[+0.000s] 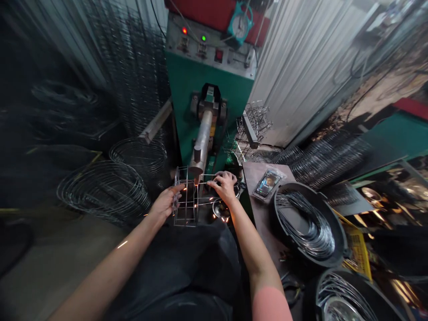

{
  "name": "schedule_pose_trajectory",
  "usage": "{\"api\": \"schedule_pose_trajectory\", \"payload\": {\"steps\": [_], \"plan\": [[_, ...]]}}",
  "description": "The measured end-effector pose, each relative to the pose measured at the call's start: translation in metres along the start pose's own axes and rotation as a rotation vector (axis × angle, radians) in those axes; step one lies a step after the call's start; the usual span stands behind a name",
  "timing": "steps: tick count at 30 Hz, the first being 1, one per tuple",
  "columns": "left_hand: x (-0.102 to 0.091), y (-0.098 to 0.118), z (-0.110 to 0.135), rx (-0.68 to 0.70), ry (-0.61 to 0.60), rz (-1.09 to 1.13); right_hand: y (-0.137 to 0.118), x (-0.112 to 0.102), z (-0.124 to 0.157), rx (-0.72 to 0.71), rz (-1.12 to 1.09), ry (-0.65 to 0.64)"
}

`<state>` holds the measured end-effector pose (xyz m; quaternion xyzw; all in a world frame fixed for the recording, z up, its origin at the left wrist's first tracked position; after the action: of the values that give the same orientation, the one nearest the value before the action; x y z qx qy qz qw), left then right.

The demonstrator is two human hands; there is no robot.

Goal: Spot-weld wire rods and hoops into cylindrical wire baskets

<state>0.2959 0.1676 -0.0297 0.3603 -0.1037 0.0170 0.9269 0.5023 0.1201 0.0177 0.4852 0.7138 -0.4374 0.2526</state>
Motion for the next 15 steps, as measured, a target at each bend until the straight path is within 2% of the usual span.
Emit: {"api": "schedule_pose_trajectory", "payload": {"steps": [10, 15], "plan": [[-0.003, 0.004, -0.003, 0.017, -0.032, -0.039, 0.002, 0.005, 0.003, 0.044, 0.007, -0.028], [-0.016, -0.01, 0.004, -0.064, -0.069, -0.047, -0.011, -0.009, 0.014, -0.055, 0.016, 0.023]]}}
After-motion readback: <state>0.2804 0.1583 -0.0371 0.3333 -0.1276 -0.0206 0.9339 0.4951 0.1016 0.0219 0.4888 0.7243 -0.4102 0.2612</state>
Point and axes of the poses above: each hand's wrist, its own z-axis away from the middle knuckle, its own x-axis out of the palm, y = z × x, the point moved 4 cm from there along -z, towards the middle knuckle, and after that the axes turned 13 degrees about -x, right-handed, at the moved point
